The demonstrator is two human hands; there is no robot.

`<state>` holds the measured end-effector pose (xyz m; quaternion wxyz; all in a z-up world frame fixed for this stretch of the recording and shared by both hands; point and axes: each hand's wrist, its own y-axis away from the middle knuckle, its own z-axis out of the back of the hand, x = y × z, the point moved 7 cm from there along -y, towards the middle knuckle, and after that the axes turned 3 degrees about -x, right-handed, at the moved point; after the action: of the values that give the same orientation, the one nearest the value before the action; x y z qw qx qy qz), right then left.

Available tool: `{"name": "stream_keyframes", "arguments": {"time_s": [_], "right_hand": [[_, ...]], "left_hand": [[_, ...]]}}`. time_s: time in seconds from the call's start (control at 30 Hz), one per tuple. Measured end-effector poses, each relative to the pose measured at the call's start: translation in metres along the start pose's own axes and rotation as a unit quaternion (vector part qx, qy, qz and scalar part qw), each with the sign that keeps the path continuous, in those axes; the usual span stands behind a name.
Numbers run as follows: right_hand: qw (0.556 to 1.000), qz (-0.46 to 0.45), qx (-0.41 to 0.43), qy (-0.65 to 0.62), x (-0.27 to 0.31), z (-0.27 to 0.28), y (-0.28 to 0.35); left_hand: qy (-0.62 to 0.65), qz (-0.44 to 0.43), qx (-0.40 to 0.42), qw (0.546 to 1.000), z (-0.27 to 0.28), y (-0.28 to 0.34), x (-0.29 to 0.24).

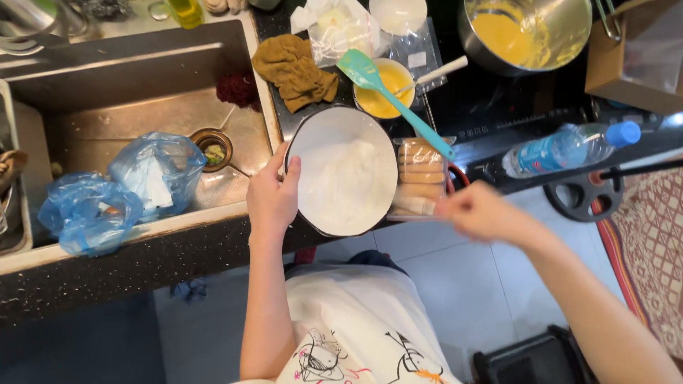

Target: Whisking a white cream mixture in a bowl and preparing ladyfinger biscuits for a dessert.

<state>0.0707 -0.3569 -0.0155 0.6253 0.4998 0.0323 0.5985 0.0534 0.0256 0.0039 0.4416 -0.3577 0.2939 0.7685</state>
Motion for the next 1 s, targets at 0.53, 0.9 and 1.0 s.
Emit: {"name": "stream_keyframes", "arguments": {"time_s": [0.53,0.9,1.0], "right_hand": [[0.984,-0.063,0.145,-0.079,0.037,-0.008,0.026],[0.999,0.038,0.002,0.000,0.036,-0.028,0.023],[0.958,0.230,-0.075,0.154,0.136,-0.026,0.056]], "left_hand": [[0.008,-0.023,-0.007,1.000,0.003,-0.011,0.010],[0.005,-0.023,0.079,0.997,0.002,-0.024,0.015],[0.016,-0.042,0.092,0.995,0.000,-0.028,0.018]]}}
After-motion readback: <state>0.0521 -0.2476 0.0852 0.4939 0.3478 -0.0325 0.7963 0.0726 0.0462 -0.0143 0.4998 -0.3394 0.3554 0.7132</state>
